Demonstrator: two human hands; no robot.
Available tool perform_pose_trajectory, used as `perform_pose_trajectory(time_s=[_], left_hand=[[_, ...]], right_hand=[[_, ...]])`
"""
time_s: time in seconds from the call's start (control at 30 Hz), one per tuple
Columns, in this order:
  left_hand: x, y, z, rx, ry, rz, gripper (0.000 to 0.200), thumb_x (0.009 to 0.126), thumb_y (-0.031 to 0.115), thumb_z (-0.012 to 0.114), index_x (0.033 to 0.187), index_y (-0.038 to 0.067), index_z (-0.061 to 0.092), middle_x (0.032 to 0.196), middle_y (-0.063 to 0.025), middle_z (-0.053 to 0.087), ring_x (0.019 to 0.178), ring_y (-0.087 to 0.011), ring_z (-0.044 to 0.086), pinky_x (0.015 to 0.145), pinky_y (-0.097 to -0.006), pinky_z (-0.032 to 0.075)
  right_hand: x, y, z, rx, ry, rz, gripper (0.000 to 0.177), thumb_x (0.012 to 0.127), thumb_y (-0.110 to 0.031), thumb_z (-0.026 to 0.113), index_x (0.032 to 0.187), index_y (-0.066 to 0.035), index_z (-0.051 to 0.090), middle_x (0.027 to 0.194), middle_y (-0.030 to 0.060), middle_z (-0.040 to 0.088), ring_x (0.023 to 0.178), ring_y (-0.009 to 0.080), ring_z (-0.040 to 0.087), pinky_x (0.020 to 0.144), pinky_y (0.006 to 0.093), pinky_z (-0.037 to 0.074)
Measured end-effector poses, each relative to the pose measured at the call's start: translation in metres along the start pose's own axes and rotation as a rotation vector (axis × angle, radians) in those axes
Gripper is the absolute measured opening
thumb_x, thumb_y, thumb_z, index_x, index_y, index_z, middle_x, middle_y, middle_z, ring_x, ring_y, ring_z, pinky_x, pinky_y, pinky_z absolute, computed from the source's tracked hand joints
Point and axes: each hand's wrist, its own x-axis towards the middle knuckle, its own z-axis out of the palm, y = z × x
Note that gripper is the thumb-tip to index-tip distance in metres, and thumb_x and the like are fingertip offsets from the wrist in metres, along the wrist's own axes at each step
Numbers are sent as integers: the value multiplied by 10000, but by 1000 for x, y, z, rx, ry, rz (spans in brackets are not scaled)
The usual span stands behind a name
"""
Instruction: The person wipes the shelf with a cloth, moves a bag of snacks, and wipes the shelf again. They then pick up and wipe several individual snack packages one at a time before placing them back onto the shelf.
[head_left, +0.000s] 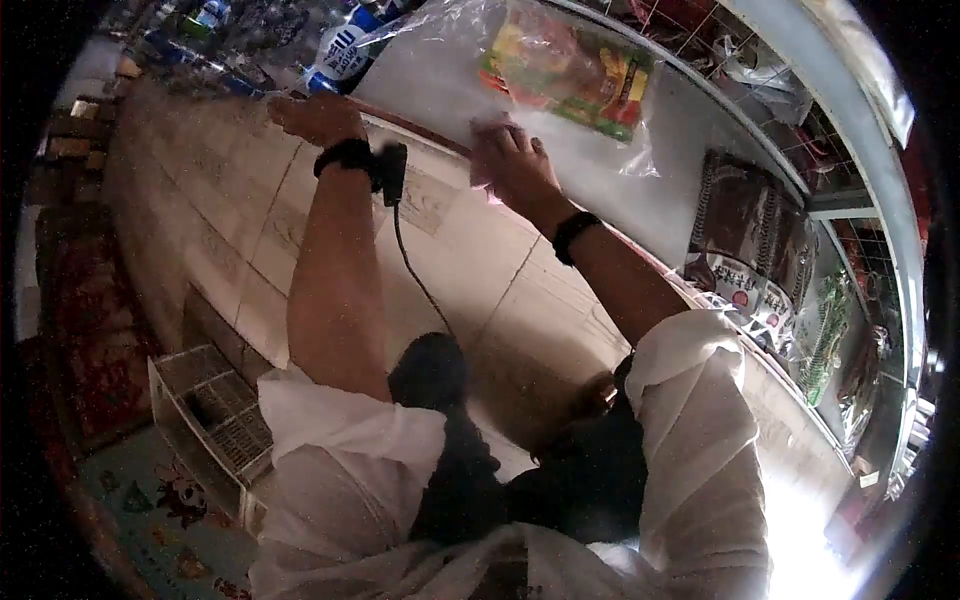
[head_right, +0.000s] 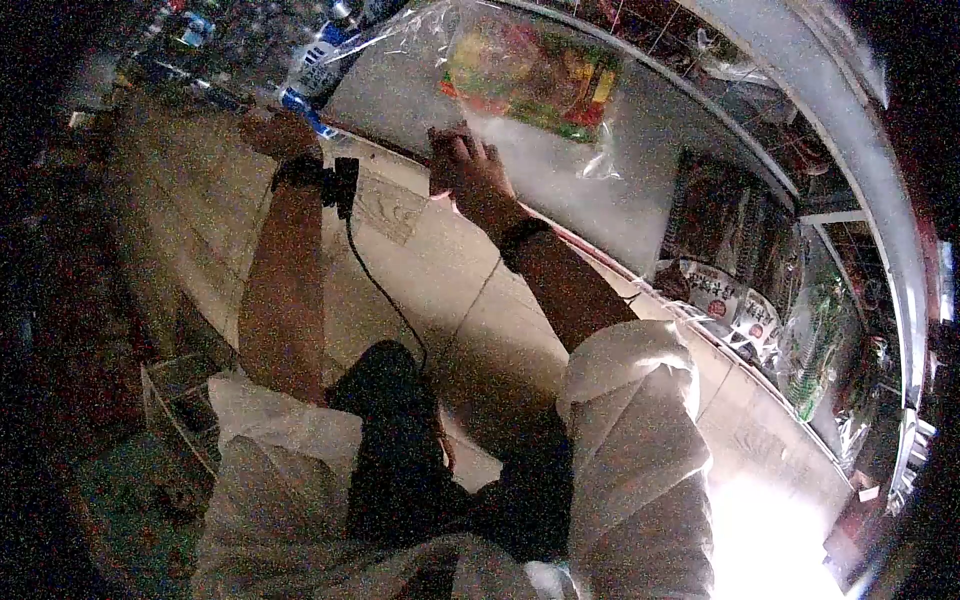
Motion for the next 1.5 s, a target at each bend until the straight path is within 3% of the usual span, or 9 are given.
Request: perform_pose_trajectory(time_s=[0.03, 0.3, 0.43, 0.83, 1.1, 1.27, 1.33, 1.4, 1.5], left_hand=[[0, -11, 7, 113, 14, 6, 408, 840, 271, 474, 1142, 2, 419, 1112, -142, 476, 986, -140, 483, 769, -277, 443], [-23, -85, 21, 69, -244, -100, 327, 839, 247, 472, 1069, 16, 441, 1020, -121, 486, 895, -138, 486, 700, -268, 430], [-40, -108, 34, -103, -551, -216, 288, 838, 235, 471, 1032, 24, 452, 973, -111, 492, 849, -136, 487, 666, -264, 423], [-82, -100, 44, -331, -1529, -540, 177, 835, 198, 467, 923, 46, 485, 835, -80, 508, 711, -132, 490, 562, -250, 403], [-108, -80, 55, -289, -1923, -426, 123, 833, 174, 465, 850, 60, 507, 742, -59, 519, 619, -129, 493, 493, -241, 390], [-108, -73, 71, -320, -2182, -155, 109, 832, 159, 464, 805, 69, 520, 684, -46, 525, 562, -127, 494, 450, -236, 381], [-105, -44, 38, -374, -2191, -143, 137, 833, 158, 458, 734, 80, 512, 627, -31, 502, 522, -114, 468, 423, -234, 355], [-103, -21, 9, -283, -1867, -462, 181, 845, 209, 448, 727, 87, 508, 601, -13, 479, 497, -100, 433, 411, -232, 328], [-121, -139, 144, -572, -2236, -473, 241, 857, 284, 437, 732, 92, 512, 611, -12, 496, 484, -105, 429, 404, -231, 318]], right_hand=[[0, 1, 2, 1, -1, -1, 650, 699, -157, 544, 1296, -121, 290, 1185, 119, 373, 1076, 280, 395, 754, 373, 419], [-1, -3, -5, 52, 14, 17, 600, 706, -148, 536, 1268, -118, 327, 1179, 123, 377, 1094, 287, 390, 805, 397, 399], [-3, 0, -3, 53, -82, 5, 525, 719, -146, 530, 1223, -116, 386, 1183, 109, 385, 1108, 288, 388, 799, 399, 408], [1, -1, -7, 166, 103, 0, 471, 715, -121, 545, 1166, -80, 414, 1148, 101, 422, 1062, 291, 428, 761, 412, 449], [0, 1, -3, 275, 167, -8, 488, 719, -143, 531, 1184, -67, 401, 1141, 108, 438, 1016, 298, 459, 789, 394, 432], [-1, -1, -2, 161, 154, -3, 497, 713, -157, 543, 1183, -73, 406, 1157, 100, 427, 1028, 290, 441, 784, 398, 433], [-1, -1, -1, 122, 109, 7, 498, 710, -159, 547, 1181, -74, 409, 1161, 98, 423, 1031, 288, 434, 784, 400, 433], [1, 0, -2, 172, 166, -20, 499, 703, -149, 551, 1178, -78, 414, 1167, 89, 416, 1029, 285, 425, 772, 404, 441], [4, -1, -8, 208, 91, 13, 494, 695, -137, 553, 1168, -79, 419, 1160, 88, 426, 1021, 287, 430, 758, 400, 450]])
